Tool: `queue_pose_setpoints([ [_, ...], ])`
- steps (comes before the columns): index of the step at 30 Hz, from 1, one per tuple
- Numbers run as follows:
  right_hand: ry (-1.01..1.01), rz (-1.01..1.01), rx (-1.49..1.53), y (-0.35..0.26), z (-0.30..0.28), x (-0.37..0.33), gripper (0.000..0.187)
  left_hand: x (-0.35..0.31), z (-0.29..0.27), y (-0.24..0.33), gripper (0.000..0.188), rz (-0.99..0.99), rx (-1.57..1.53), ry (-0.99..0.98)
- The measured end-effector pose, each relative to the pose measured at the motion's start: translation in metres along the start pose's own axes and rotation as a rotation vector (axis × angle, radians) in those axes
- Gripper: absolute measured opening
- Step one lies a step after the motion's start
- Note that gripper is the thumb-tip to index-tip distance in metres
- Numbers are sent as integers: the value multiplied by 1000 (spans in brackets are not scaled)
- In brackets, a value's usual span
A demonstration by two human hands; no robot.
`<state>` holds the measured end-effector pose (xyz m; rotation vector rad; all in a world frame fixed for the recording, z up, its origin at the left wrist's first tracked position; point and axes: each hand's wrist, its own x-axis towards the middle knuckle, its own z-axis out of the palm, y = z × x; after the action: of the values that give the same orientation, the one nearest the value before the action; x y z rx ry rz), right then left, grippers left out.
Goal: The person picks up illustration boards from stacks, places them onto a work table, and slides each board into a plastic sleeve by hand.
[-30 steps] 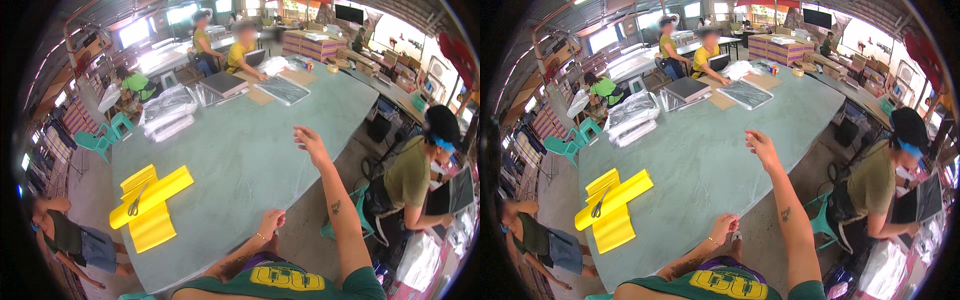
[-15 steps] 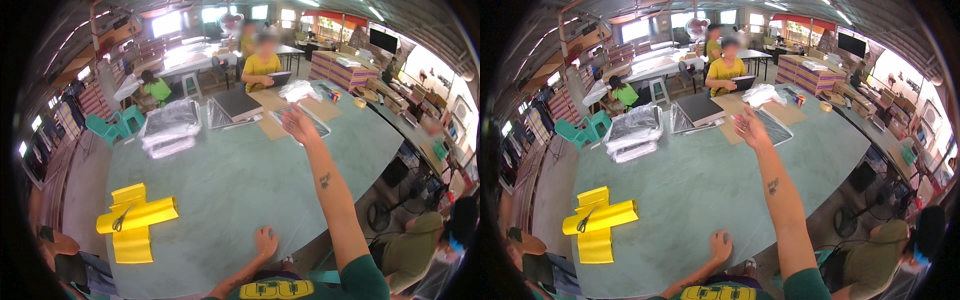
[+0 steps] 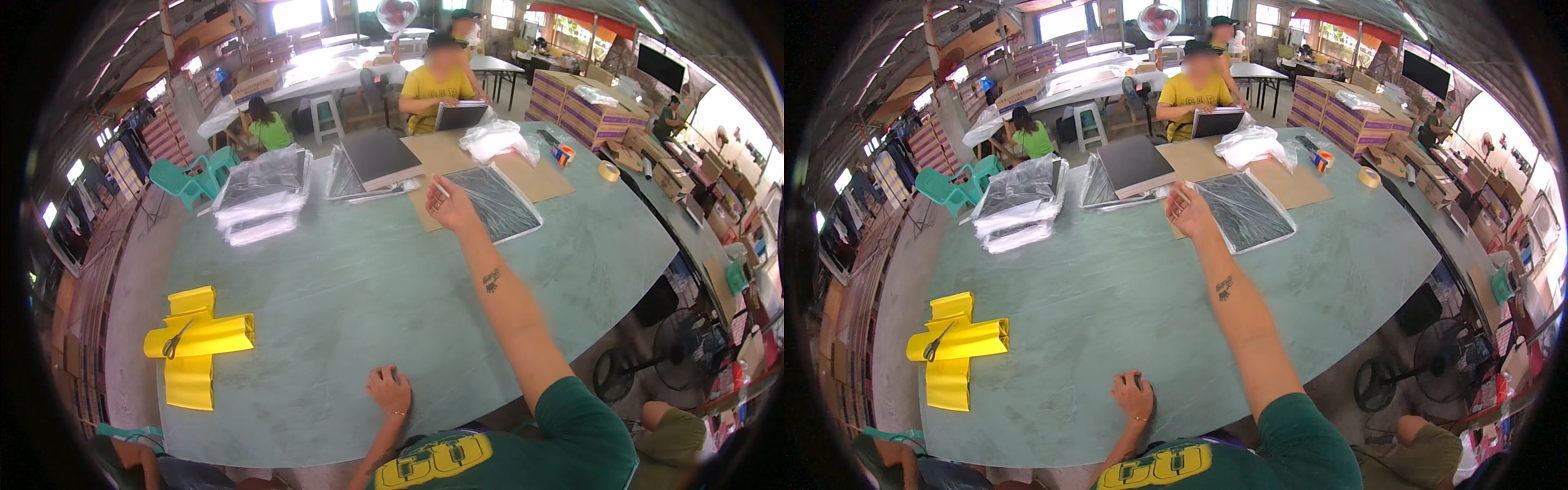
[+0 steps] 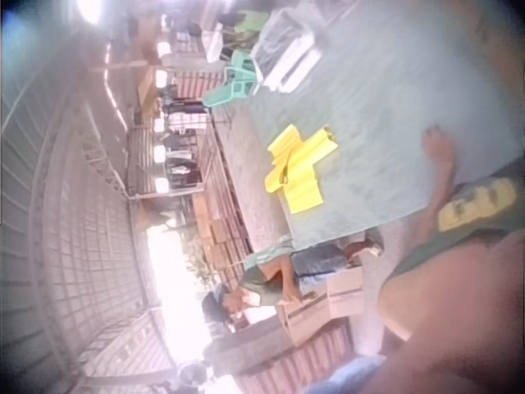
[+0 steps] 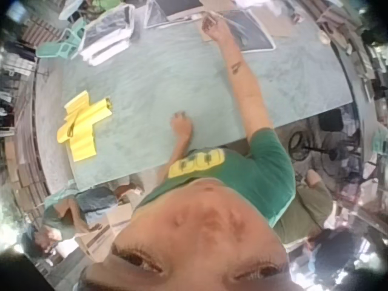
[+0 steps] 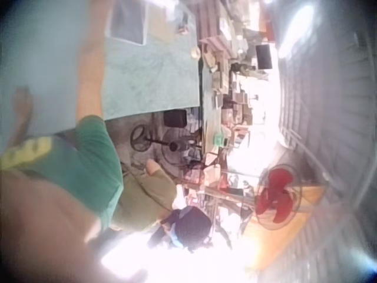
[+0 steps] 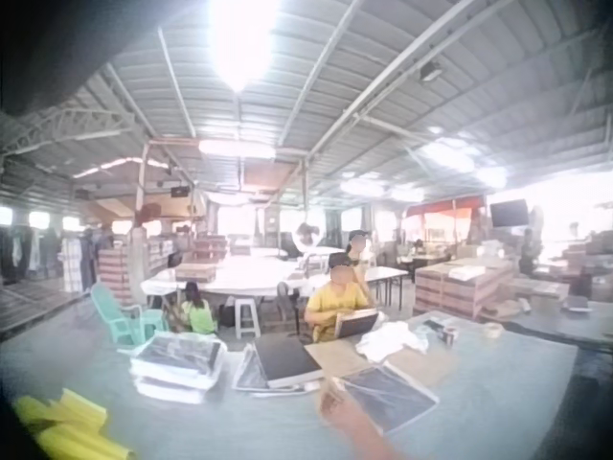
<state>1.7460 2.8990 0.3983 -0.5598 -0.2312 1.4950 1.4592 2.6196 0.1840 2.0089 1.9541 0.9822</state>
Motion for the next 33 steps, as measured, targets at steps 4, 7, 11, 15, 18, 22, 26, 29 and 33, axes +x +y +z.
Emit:
queue_pose_setpoints([
  [4,-10,-13,-151,23,-72,14,16,2,-1,10,20,8,20,-1],
  [7,102,82,-137,61,-162,17,15,8,2,22,18,31,23,-15],
  [11,288,222,-237,142,-186,-14,19,3,-2,14,17,-27,54,-17],
  [15,172,98,-256,142,-197,-27,23,7,-2,23,17,-28,85,-42],
  [18,123,141,-231,135,-197,-28,24,9,-2,24,17,-15,96,-45],
  [22,101,189,-199,132,-196,-28,24,10,-4,26,15,-31,111,-66],
  [26,87,188,-203,132,-198,-27,24,9,-4,27,16,-34,134,-79],
  [29,72,177,-224,130,-200,-27,24,9,-2,28,16,-46,121,-80],
  [33,64,183,-225,132,-195,-30,24,9,-3,25,17,-52,121,-68],
])
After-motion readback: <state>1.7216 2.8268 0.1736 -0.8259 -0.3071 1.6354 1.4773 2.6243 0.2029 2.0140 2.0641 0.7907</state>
